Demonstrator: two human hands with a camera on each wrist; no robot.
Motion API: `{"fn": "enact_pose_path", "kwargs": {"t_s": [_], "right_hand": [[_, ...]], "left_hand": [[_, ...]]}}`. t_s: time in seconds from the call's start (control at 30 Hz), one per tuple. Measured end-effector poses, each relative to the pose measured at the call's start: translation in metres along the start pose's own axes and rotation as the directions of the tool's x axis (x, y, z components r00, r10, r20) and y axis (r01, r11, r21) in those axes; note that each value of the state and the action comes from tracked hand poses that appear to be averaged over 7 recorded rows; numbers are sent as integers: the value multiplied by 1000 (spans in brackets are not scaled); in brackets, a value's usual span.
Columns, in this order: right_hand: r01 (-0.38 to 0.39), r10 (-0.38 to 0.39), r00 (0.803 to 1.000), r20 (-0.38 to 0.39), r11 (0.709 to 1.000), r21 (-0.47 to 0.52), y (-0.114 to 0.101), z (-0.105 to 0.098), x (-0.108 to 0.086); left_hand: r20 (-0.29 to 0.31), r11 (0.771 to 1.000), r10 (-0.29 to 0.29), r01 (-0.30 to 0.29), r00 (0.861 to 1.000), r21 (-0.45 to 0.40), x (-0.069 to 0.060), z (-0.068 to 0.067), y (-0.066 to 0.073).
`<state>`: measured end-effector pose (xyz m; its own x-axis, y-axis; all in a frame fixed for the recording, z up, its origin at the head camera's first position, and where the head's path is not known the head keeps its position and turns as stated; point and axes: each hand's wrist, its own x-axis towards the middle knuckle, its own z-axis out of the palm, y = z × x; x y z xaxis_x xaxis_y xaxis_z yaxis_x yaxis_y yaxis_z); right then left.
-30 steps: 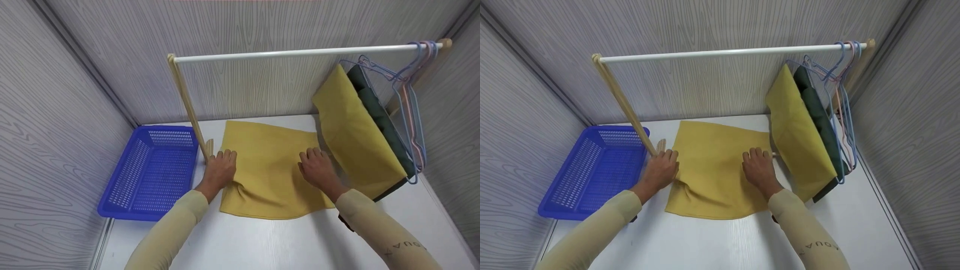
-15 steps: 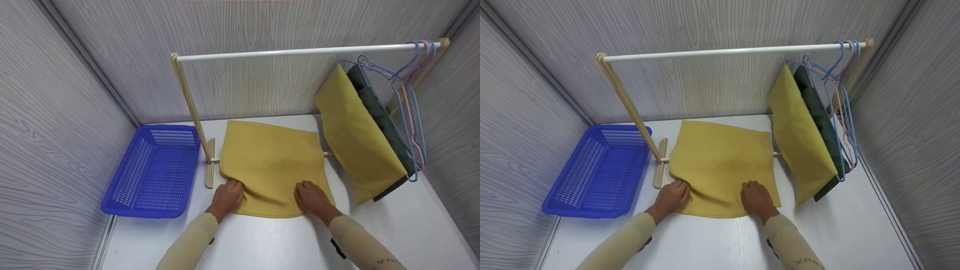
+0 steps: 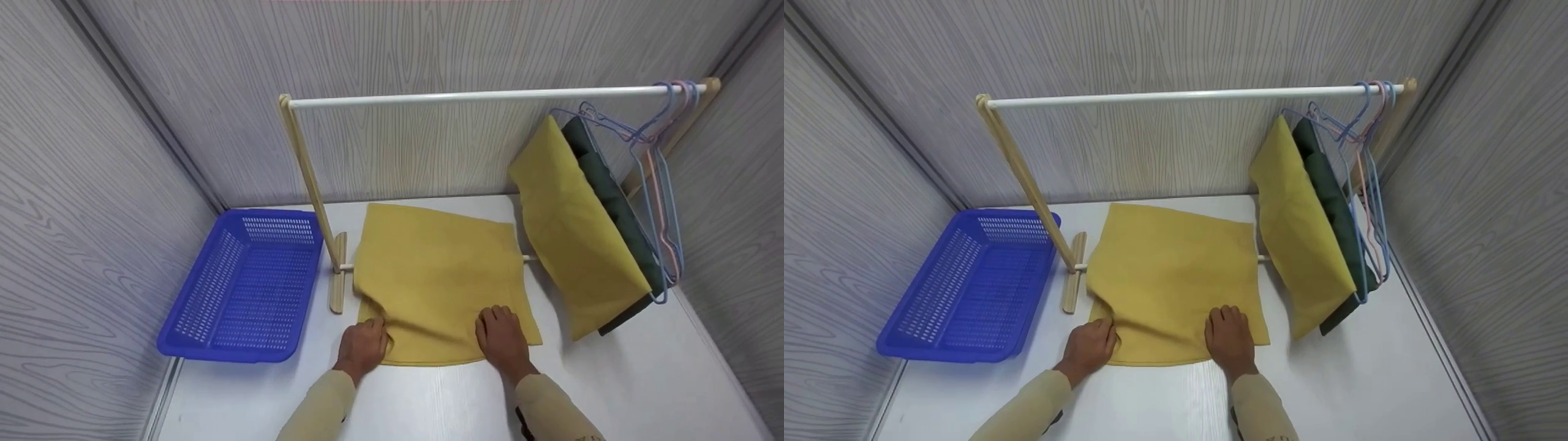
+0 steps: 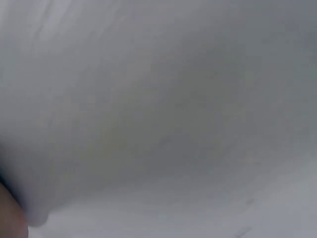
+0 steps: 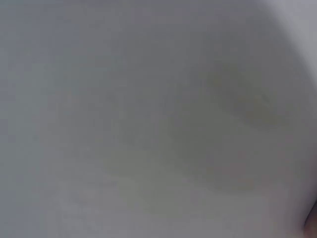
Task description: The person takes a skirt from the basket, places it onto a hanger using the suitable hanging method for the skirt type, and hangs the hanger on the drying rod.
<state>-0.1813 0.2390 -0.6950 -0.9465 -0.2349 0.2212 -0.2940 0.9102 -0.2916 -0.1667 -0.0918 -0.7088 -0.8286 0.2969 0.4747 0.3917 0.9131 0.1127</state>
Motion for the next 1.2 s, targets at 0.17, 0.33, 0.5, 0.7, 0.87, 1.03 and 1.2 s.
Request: {"fn": "enact_pose_path", "kwargs": {"t_s": [0.17, 0.33, 0.5, 0.7, 0.87, 1.03, 1.2], "right_hand": [[-15, 15, 999, -41, 1000, -5, 5, 4, -4], [-17, 17, 999, -28, 1000, -14, 9, 8, -8], [-8, 8, 999, -38, 1000, -7, 9, 7, -7], [-8, 6, 998, -56, 1000, -20, 8, 8, -6], [-11, 9, 999, -47, 1000, -26, 3, 10, -8], [14, -15, 998, -68, 1000, -12, 0, 11, -6], [53, -54, 994, -98, 998, -19, 0, 10, 0]], "left_hand": [[17, 999, -53, 53, 998, 9, -17, -13, 13], [-6, 995, -87, 87, 996, 45, -29, -23, 27], [118, 973, -227, 221, 967, 59, -21, -36, 25], [414, 830, -504, 557, 758, -12, 6, -41, 11], [393, 835, -473, 544, 788, -84, 5, -42, 4], [161, 885, -435, 453, 886, -104, -8, -44, -2], [90, 929, -370, 371, 925, 9, -9, -44, 2]]}}
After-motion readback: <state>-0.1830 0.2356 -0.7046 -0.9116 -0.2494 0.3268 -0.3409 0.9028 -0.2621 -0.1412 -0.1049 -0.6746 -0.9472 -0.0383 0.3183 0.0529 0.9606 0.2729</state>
